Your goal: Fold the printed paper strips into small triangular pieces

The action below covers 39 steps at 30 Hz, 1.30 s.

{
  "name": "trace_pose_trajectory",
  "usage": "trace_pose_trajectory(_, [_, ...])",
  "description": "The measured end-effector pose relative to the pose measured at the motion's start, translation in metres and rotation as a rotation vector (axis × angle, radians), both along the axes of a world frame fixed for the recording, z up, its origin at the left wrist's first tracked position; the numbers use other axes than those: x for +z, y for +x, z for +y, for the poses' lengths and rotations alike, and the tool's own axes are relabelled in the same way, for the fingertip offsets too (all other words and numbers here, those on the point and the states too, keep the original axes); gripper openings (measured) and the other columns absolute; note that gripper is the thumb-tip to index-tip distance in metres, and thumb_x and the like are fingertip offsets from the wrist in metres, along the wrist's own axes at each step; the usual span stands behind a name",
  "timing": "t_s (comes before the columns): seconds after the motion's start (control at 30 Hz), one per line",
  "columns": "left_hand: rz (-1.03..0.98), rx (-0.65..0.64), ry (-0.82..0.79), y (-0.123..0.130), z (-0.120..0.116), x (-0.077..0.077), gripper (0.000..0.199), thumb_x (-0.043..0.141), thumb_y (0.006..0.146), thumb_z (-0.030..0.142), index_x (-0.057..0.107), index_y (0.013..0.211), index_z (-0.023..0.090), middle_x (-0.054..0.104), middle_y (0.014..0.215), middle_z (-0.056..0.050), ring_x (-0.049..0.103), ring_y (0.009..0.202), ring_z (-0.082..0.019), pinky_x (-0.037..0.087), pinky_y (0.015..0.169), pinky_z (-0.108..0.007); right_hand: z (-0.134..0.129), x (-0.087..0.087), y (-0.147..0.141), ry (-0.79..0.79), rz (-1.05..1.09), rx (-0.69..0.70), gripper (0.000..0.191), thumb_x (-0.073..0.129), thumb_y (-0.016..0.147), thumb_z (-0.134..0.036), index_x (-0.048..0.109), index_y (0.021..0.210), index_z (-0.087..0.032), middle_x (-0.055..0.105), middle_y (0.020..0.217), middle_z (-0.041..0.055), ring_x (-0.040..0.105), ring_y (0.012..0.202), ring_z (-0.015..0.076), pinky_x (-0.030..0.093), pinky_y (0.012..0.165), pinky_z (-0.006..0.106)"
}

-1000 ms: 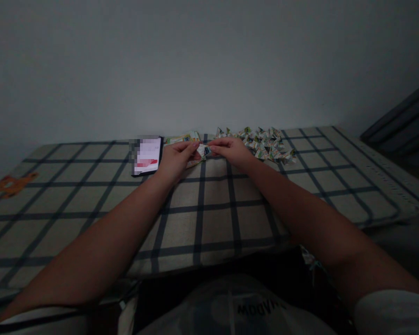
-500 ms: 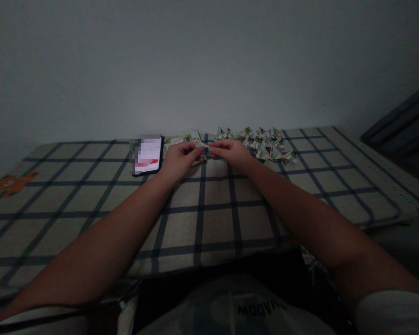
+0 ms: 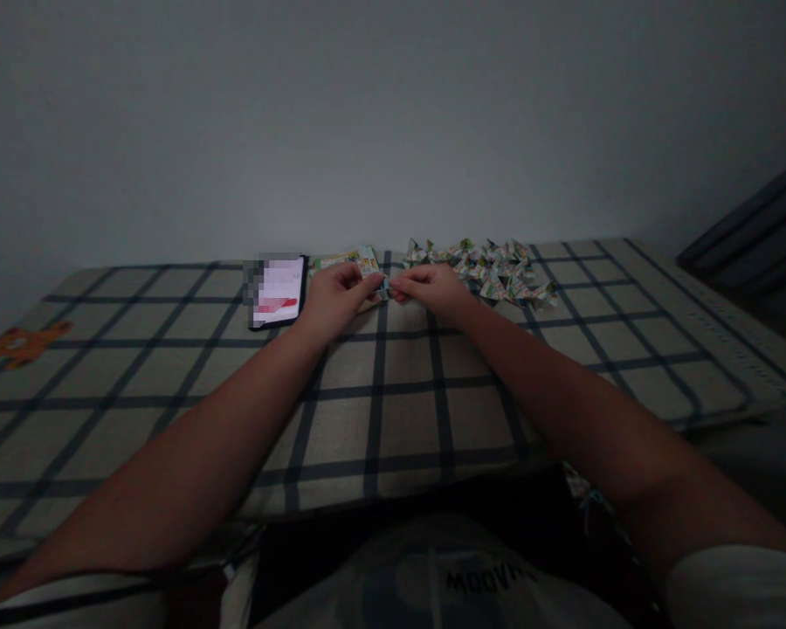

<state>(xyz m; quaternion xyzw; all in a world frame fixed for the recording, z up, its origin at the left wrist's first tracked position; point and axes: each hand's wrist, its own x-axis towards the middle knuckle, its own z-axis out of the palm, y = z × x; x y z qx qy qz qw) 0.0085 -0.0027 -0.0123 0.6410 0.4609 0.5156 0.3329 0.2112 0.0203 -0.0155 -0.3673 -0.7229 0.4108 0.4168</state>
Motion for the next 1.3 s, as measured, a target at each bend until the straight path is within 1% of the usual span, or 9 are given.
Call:
trace_pose_trajectory(0.1, [-0.013, -0.018, 0.013, 0.002, 0.0, 0.001, 0.033, 0.081, 0.078, 0.05, 0.072, 0.072, 0.018, 0.069, 0.066, -0.002, 0.059, 0.061, -0.014, 0.044, 0.06, -0.026, -0.003, 0.004, -0.001, 0.049, -0.087, -0.01, 0.036, 0.069, 0.088, -0.048, 0.07, 0.071, -0.017, 0.071, 0.069, 0.0032, 0.062, 0.067, 0.0136, 0.047, 0.067, 0.026])
trace_pose_trajectory(0.23, [-0.136, -0.024, -0.026, 0.006, 0.0, 0.0, 0.035, 0.083, 0.075, 0.051, 0.072, 0.075, 0.018, 0.067, 0.066, 0.0, 0.059, 0.06, -0.012, 0.047, 0.06, -0.023, -0.008, 0.008, -0.005, 0.12, -0.139, -0.074, 0.033, 0.064, 0.093, -0.041, 0.063, 0.07, -0.017, 0.067, 0.066, 0.0017, 0.056, 0.063, 0.012, 0.042, 0.064, 0.026])
trace_pose_trajectory(0.37, [-0.278, 0.0, -0.165, 0.009, 0.0, 0.002, 0.037, 0.087, 0.072, 0.049, 0.072, 0.078, 0.017, 0.068, 0.068, 0.0, 0.063, 0.061, -0.011, 0.053, 0.062, -0.022, -0.009, 0.005, -0.008, 0.26, -0.14, -0.128, 0.027, 0.063, 0.093, -0.036, 0.061, 0.073, -0.018, 0.064, 0.069, 0.0008, 0.055, 0.066, 0.0133, 0.042, 0.068, 0.027])
trace_pose_trajectory(0.5, [-0.429, -0.063, -0.334, 0.011, 0.0, 0.004, 0.032, 0.09, 0.072, 0.041, 0.072, 0.082, 0.016, 0.073, 0.077, -0.003, 0.069, 0.068, -0.012, 0.059, 0.069, -0.022, -0.005, 0.0, -0.005, 0.47, -0.195, -0.153, 0.019, 0.066, 0.089, -0.028, 0.062, 0.074, -0.018, 0.064, 0.076, 0.0021, 0.055, 0.074, 0.0151, 0.043, 0.075, 0.03])
trace_pose_trajectory(0.63, [-0.49, -0.135, -0.294, 0.012, 0.0, 0.001, 0.032, 0.091, 0.07, 0.038, 0.077, 0.088, 0.016, 0.078, 0.096, -0.007, 0.073, 0.081, -0.014, 0.06, 0.082, -0.025, 0.0, -0.005, -0.003, 0.487, -0.239, -0.108, 0.018, 0.07, 0.087, -0.031, 0.063, 0.078, -0.018, 0.062, 0.079, 0.0019, 0.054, 0.074, 0.0149, 0.043, 0.073, 0.029])
trace_pose_trajectory(0.77, [-0.314, -0.114, -0.183, 0.009, 0.002, -0.007, 0.039, 0.089, 0.071, 0.043, 0.081, 0.1, 0.018, 0.079, 0.106, -0.008, 0.074, 0.095, -0.02, 0.058, 0.093, -0.034, 0.002, -0.008, -0.003, 0.448, -0.2, -0.039, 0.027, 0.076, 0.083, -0.041, 0.064, 0.079, -0.017, 0.061, 0.08, 0.0016, 0.055, 0.075, 0.0148, 0.044, 0.073, 0.029])
trace_pose_trajectory(0.9, [-0.083, -0.119, -0.033, 0.004, 0.004, -0.011, 0.041, 0.08, 0.08, 0.051, 0.081, 0.108, 0.02, 0.08, 0.111, -0.009, 0.072, 0.108, -0.026, 0.055, 0.102, -0.041, 0.0, -0.006, -0.003, 0.387, -0.135, -0.029, 0.033, 0.069, 0.088, -0.048, 0.066, 0.079, -0.016, 0.062, 0.074, 0.0012, 0.054, 0.071, 0.0139, 0.043, 0.071, 0.029])
trace_pose_trajectory(1.1, [0.117, -0.161, 0.137, 0.003, 0.003, -0.007, 0.046, 0.066, 0.092, 0.055, 0.078, 0.119, 0.02, 0.077, 0.124, -0.011, 0.069, 0.118, -0.028, 0.049, 0.109, -0.043, 0.003, -0.011, -0.004, 0.207, 0.024, 0.023, 0.033, 0.072, 0.083, -0.049, 0.066, 0.084, -0.017, 0.066, 0.076, 0.0004, 0.058, 0.069, 0.0133, 0.048, 0.07, 0.028])
trace_pose_trajectory(1.3, [0.271, -0.134, 0.245, -0.001, 0.006, -0.01, 0.053, 0.058, 0.097, 0.049, 0.069, 0.137, 0.017, 0.072, 0.133, -0.016, 0.067, 0.123, -0.03, 0.048, 0.11, -0.046, 0.01, -0.018, -0.007, 0.104, 0.144, 0.036, 0.033, 0.08, 0.077, -0.043, 0.066, 0.096, -0.019, 0.071, 0.088, 0.0021, 0.068, 0.081, 0.0152, 0.057, 0.076, 0.03])
